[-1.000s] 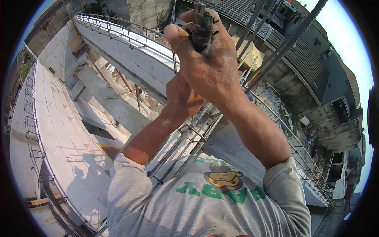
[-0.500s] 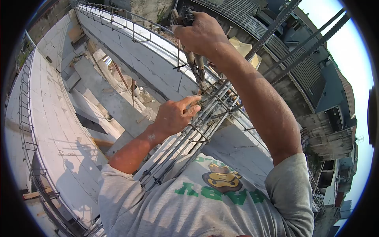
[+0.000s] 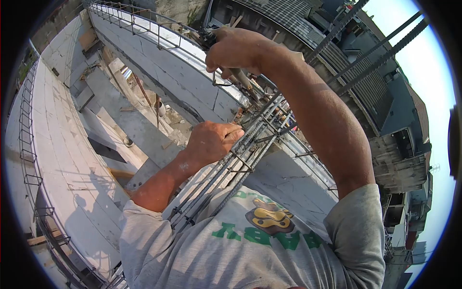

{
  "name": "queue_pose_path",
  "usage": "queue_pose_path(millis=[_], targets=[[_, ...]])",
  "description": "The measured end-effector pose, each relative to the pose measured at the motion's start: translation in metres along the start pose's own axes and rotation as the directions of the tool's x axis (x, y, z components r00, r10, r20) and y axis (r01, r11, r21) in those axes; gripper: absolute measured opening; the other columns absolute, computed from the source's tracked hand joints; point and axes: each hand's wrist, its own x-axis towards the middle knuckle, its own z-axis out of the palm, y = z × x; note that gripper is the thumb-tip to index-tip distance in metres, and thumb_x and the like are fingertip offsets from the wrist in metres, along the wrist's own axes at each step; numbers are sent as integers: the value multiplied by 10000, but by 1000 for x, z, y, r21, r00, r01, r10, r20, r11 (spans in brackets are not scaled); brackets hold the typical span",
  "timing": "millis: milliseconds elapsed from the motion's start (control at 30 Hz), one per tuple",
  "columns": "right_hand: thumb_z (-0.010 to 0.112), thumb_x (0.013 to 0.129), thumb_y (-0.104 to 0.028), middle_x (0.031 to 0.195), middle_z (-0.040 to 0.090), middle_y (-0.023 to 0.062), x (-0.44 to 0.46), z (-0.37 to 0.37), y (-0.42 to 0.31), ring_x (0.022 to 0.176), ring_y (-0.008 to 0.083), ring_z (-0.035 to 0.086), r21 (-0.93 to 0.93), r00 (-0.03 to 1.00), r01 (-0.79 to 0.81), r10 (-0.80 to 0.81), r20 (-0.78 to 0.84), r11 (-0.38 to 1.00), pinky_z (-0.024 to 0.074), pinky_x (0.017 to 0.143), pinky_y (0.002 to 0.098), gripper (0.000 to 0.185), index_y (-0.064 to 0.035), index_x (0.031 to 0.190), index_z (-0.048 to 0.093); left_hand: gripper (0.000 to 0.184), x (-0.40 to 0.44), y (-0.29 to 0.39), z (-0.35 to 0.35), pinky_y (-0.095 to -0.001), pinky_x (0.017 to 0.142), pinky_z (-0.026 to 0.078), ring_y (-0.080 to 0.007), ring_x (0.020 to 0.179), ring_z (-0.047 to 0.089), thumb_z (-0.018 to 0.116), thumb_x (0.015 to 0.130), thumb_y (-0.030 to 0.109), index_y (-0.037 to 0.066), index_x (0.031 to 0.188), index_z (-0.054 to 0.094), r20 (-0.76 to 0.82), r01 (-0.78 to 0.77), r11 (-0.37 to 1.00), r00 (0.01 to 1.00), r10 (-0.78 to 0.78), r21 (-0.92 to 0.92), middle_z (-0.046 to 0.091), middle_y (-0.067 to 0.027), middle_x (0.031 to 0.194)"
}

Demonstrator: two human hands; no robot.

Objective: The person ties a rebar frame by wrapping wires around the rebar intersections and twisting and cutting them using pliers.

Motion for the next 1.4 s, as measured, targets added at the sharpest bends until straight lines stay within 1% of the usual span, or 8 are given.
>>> queue_pose_path(millis=[233,433,633,833,933,1133,1333,1400], targets=[[579,774,-124,1090,647,177,9,7,-9,910,264,648,135,960,72,-105,261,988,536,677,388,332,-3,1077,644,256,0,-2,-2,-351,637,524,-280,689,670,639,864,295,70,960,717,-24,-15,995,1000,18,95,698,-124,816],[636,751,-118,1148,580,248,48,25,4,1004,275,628,372,913,-36,-121,390,927,577,696,400,362,113,1024,580,242,1,4,-5,-356,626,522,-279,672,665,625,867,295,82,933,717,-7,23,987,1000,-22,161,692,-116,790],[591,772,-98,1236,527,293,62,33,-5,1076,333,600,235,834,-31,-105,542,972,586,743,419,401,131,1096,534,207,0,4,-5,-367,600,511,-280,649,654,618,869,280,93,885,706,-14,6,984,1000,-4,180,673,-107,728],[583,783,-114,1183,547,284,68,36,-1,1003,350,633,277,824,0,-157,544,961,581,707,426,454,168,1129,501,194,0,-2,-3,-366,564,498,-271,613,641,620,867,263,86,862,697,-82,-21,989,996,34,149,653,-103,680],[601,776,-149,1118,574,247,64,26,5,972,322,632,302,843,-70,-105,528,951,585,691,413,474,126,1154,523,186,2,3,-7,-373,543,488,-271,585,630,618,869,255,84,847,691,-75,4,990,997,7,143,645,-97,661],[611,768,-197,1026,623,153,65,27,8,809,228,636,55,946,135,-145,289,989,509,710,354,343,-11,1052,659,174,6,9,-17,-369,533,506,-272,563,640,613,855,232,82,790,673,-84,-91,971,990,112,222,634,-97,615],[611,795,-219,902,666,113,74,44,40,763,181,649,584,929,42,-247,276,811,484,692,325,281,7,943,687,132,13,7,-16,-345,521,511,-256,541,633,620,848,192,81,789,663,-158,-221,896,941,300,386,625,-80,597],[601,819,-215,827,665,104,72,46,43,713,184,650,629,934,80,-278,224,774,498,656,314,260,23,897,671,85,16,9,-18,-345,545,520,-238,587,643,673,808,152,68,801,660,-204,-267,886,910,361,378,642,-60,658]])
